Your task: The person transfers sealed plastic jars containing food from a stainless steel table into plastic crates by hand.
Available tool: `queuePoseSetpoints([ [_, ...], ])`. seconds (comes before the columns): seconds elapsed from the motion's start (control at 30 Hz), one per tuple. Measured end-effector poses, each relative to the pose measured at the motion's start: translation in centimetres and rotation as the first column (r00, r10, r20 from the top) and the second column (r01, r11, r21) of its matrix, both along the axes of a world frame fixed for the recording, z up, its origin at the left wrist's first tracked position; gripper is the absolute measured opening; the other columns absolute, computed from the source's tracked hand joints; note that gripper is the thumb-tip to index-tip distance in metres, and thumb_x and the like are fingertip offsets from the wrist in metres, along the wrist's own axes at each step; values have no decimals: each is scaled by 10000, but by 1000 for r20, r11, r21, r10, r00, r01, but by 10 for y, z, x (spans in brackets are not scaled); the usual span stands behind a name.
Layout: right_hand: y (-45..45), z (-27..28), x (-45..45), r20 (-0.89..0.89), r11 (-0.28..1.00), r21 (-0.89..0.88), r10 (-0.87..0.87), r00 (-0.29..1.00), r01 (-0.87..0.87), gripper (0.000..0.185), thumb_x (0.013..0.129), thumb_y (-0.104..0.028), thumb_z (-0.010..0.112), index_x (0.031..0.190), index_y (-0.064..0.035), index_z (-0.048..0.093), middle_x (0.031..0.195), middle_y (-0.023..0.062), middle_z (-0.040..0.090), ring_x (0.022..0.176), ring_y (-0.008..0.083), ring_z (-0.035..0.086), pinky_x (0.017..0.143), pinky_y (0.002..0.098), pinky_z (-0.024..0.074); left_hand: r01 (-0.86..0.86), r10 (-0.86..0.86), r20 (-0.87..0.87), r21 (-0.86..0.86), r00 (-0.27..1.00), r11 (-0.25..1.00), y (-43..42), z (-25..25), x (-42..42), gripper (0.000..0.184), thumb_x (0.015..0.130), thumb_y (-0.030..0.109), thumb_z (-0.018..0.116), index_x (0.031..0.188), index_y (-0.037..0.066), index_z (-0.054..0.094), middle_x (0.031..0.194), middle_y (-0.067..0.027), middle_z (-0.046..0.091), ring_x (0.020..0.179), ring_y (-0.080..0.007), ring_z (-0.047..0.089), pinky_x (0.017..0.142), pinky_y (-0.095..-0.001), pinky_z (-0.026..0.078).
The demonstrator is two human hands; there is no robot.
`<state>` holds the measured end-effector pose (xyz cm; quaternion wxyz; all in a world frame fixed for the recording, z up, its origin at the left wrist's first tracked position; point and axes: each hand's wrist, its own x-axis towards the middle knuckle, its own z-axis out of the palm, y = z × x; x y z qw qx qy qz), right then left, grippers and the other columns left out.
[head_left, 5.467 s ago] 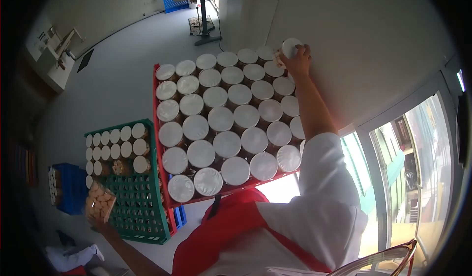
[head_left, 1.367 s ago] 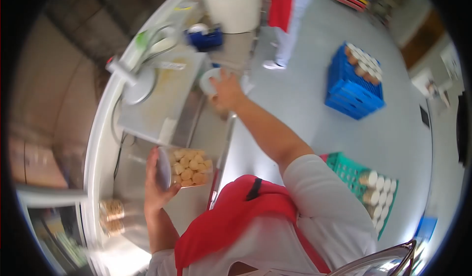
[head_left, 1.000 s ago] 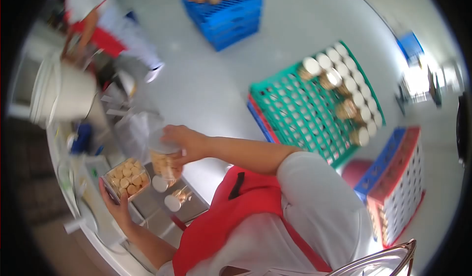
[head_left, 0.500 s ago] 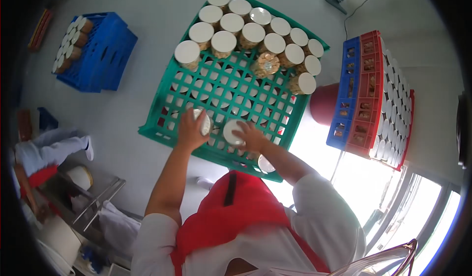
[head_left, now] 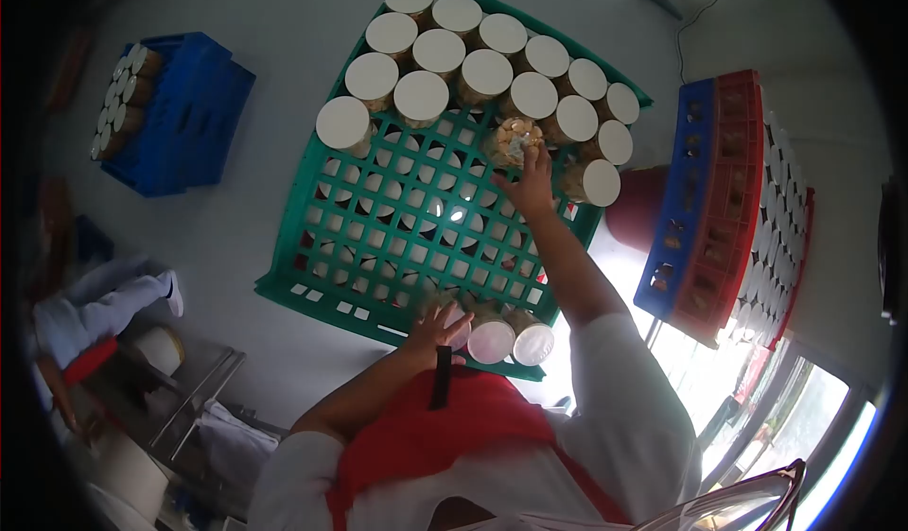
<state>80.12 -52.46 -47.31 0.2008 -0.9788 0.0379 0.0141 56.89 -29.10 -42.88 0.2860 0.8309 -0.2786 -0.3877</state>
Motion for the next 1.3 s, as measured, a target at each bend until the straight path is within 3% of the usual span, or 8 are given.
queuePoseSetpoints([
  [0.23,48,-9,52,-132,952,-30,-307,942,306,830,597,-481,728,1258,-99,402,1367,198,227,1187,418,360,967,448,382,-535,592,210,-272,778,800,60,-28,11,913,683,396,735,1404,146,232,1405,-243,198,1263,-447,260,991,-532,295],
  [0.37,87,3,-12,-169,941,37,338,926,-337,793,590,-409,753,1229,-88,411,1326,231,282,1152,426,387,939,467,395,-735,763,157,-206,627,646,110,9,16,909,667,250,771,1390,112,237,1388,-248,221,1263,-424,270,1013,-474,294],
  [0.5,176,109,-96,61,546,313,805,590,-777,827,503,-307,811,1208,-84,443,1305,277,321,1166,450,381,946,473,388,-699,764,328,-311,557,643,144,65,-10,1068,563,308,830,1403,119,199,1383,-237,230,1269,-422,261,1027,-477,281],
  [0.73,309,268,-211,67,-10,625,997,41,-781,685,605,-295,792,1175,-68,489,1331,226,339,1108,396,478,904,429,432,-715,994,-8,-695,111,74,188,176,-164,892,570,166,846,1270,143,293,1329,-181,299,1242,-329,352,996,-409,370],
  [0.8,338,321,-236,353,-296,588,931,-91,-753,560,659,-254,757,1131,-64,522,1273,201,408,1047,372,514,863,410,449,-659,965,-258,-717,-52,-227,190,193,-233,938,545,90,853,1264,158,255,1314,-140,316,1248,-267,341,1016,-396,359],
  [1.0,352,509,-335,950,-966,222,245,-194,-132,86,773,-180,617,795,-116,564,796,41,561,730,199,552,668,346,416,-381,798,-184,-802,-574,-459,163,204,-459,972,501,154,890,1231,130,250,1253,-131,365,1187,-250,394,991,-392,379],
  [1.17,355,566,-484,968,-920,-80,-163,-190,384,110,783,-208,611,788,-114,557,813,51,549,722,199,544,659,345,411,-118,294,-22,-884,-956,-453,93,284,-598,1024,483,370,887,1227,88,242,1205,-115,378,1145,-235,397,977,-390,361],
  [1.3,354,578,-566,956,-811,-117,-248,-157,573,132,791,-231,606,782,-112,551,827,58,540,716,200,537,651,343,408,8,-148,30,-968,-988,-250,36,303,-699,1051,498,555,822,1228,71,240,1184,-107,371,1122,-241,398,967,-389,353],
])
